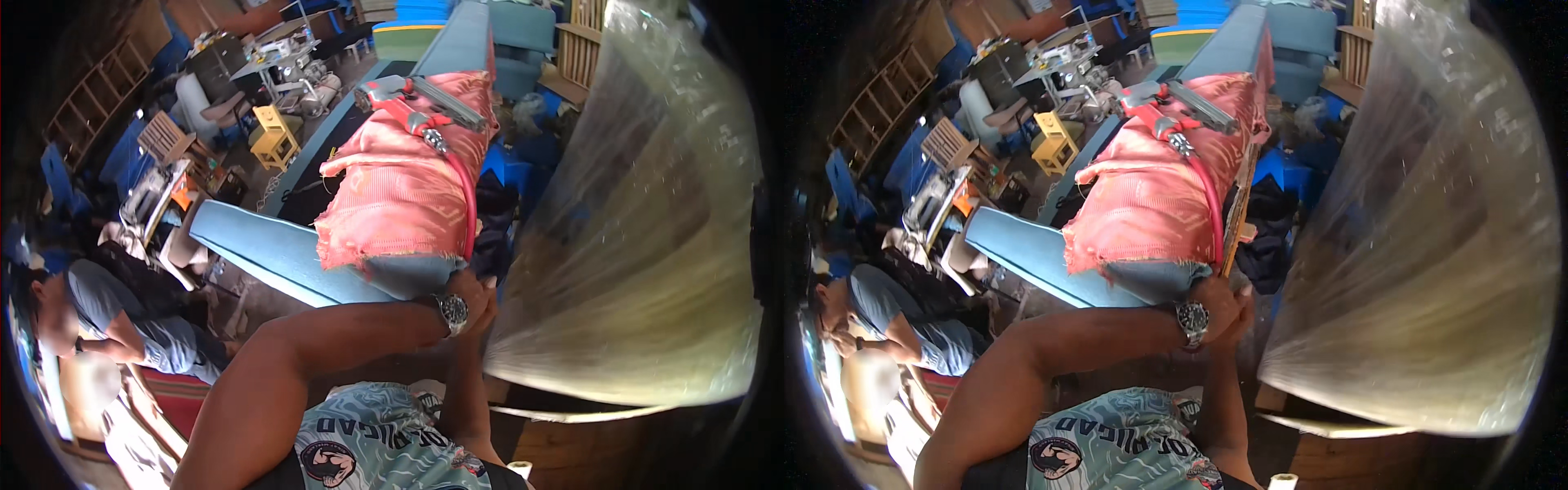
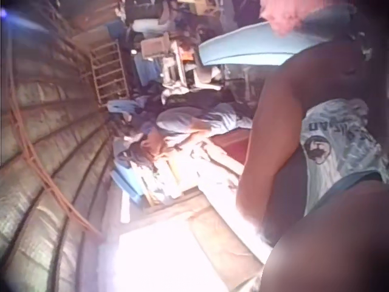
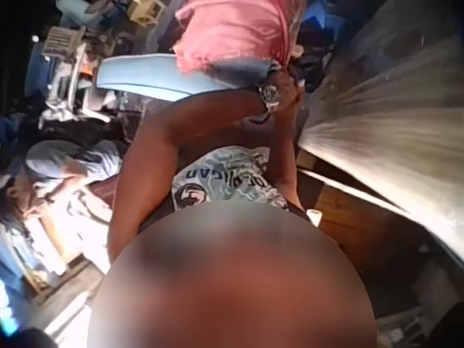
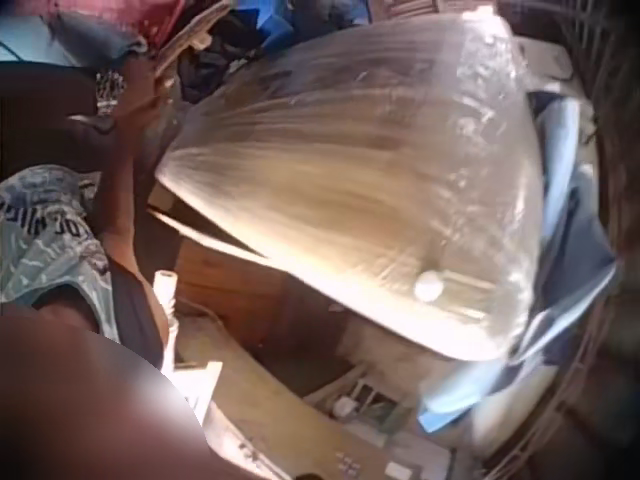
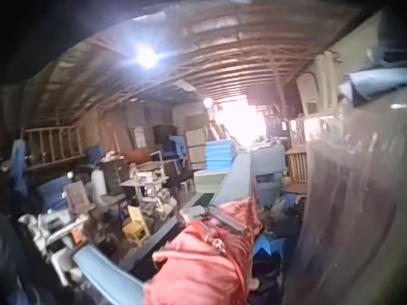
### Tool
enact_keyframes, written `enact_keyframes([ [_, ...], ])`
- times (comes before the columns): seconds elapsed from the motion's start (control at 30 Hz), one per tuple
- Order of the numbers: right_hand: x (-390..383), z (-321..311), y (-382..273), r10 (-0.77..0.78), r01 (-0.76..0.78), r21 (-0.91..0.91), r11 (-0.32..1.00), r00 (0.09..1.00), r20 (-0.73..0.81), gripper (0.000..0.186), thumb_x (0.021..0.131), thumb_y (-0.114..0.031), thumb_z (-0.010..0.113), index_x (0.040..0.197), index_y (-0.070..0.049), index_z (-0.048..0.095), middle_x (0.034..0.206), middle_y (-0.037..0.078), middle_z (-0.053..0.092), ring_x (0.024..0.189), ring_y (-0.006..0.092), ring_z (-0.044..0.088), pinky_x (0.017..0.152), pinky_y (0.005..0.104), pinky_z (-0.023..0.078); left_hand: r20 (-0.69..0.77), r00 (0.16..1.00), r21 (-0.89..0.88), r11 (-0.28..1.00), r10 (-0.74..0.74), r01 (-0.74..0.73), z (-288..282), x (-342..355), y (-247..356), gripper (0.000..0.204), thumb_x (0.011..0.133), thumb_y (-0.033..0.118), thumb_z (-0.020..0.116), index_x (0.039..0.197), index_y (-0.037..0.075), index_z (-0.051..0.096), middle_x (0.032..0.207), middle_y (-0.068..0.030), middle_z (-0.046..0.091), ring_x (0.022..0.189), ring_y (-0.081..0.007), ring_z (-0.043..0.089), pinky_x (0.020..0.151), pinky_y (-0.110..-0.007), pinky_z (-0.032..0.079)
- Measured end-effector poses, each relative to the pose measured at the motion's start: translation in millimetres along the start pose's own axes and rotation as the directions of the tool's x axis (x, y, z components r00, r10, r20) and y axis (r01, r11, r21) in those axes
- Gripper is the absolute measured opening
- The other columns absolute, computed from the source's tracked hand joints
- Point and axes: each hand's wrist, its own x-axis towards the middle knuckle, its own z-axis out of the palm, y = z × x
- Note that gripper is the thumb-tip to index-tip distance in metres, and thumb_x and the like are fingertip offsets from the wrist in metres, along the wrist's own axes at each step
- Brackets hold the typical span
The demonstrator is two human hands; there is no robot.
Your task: The recorder is attaching fabric to the arm of a sofa using a pneumatic staple gun.
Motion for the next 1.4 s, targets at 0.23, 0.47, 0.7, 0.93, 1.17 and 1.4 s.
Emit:
enact_keyframes([
  [0.23, 20.0, 220.8, -102.4, -0.514, 0.672, -0.734, 0.102, 0.667, 0.539, 0.029, 0.107, -0.026, 0.049, 0.1, -0.002, 0.064, 0.071, -0.001, 0.057, 0.059, 0.0057, 0.052, 0.053, 0.0234, 0.042, 0.101, -0.31, -0.995, 0.093, 0.945, -0.04, 5.2, 40.0, -46.5, 0.033, 0.087, 0.034, 0.059, 0.063, 0.011, 0.066, 0.063, -0.0131, 0.062, 0.064, -0.0344, 0.063, 0.058, -0.048, 0.048],
  [0.47, 104.5, 366.3, 16.7, 0.323, 0.616, -0.272, -0.739, 0.679, 0.659, 0.054, 0.092, -0.044, 0.064, 0.123, 0.0, 0.06, 0.12, 0.018, 0.066, 0.113, 0.0352, 0.062, 0.096, 0.0481, 0.048, 0.615, -0.171, -0.741, 0.49, 0.77, -0.46, -24.9, 53.7, -26.2, 0.026, 0.086, 0.032, 0.059, 0.073, 0.011, 0.069, 0.073, -0.0132, 0.066, 0.07, -0.0321, 0.066, 0.063, -0.048, 0.051],
  [0.7, 146.1, 366.8, 41.9, 0.209, 0.391, -0.286, -0.875, 0.837, 0.506, 0.036, 0.09, -0.025, 0.06, 0.116, -0.001, 0.068, 0.121, 0.023, 0.067, 0.113, 0.035, 0.065, 0.096, 0.0464, 0.051, 0.666, -0.14, -0.669, 0.504, 0.733, -0.546, -37.7, 78.4, -6.0, 0.024, 0.086, 0.03, 0.058, 0.084, 0.011, 0.073, 0.084, -0.0134, 0.07, 0.077, -0.0298, 0.07, 0.068, -0.047, 0.054],
  [0.93, 81.0, 359.3, -29.8, 0.106, 0.575, -0.465, -0.673, 0.697, 0.709, 0.07, 0.085, -0.063, 0.064, 0.116, -0.001, 0.068, 0.112, 0.026, 0.066, 0.107, 0.0391, 0.065, 0.093, 0.0461, 0.049, 0.7, -0.093, -0.545, 0.446, 0.708, -0.71, -78.5, 99.6, -11.9, 0.027, 0.085, 0.028, 0.057, 0.094, 0.011, 0.076, 0.095, -0.0136, 0.074, 0.084, -0.0275, 0.073, 0.073, -0.047, 0.057],
  [1.17, -87.0, 312.4, -111.1, -0.369, 0.374, -0.563, -0.737, 0.474, 0.799, 0.045, 0.092, -0.042, 0.061, 0.103, 0.001, 0.068, 0.093, 0.025, 0.069, 0.091, 0.0397, 0.067, 0.082, 0.0466, 0.052, 0.72, -0.119, -0.437, 0.314, 0.683, -0.843, -117.3, 119.1, -5.6, 0.024, 0.086, 0.01, 0.057, 0.098, 0.008, 0.078, 0.106, -0.0176, 0.074, 0.103, -0.0345, 0.071, 0.088, -0.047, 0.057],
  [1.4, -229.5, 310.6, -135.4, -0.751, 0.394, -0.864, -0.312, 0.455, 0.478, 0.037, 0.095, -0.031, 0.065, 0.098, 0.005, 0.064, 0.072, 0.009, 0.065, 0.066, 0.02, 0.064, 0.06, 0.033, 0.049, 0.851, -0.187, -0.395, 0.364, 0.492, -0.843, -122.9, 124.7, 5.2, 0.026, 0.083, 0.009, 0.066, 0.107, 0.001, 0.074, 0.117, -0.0197, 0.07, 0.112, -0.0334, 0.068, 0.095, -0.042, 0.054],
])
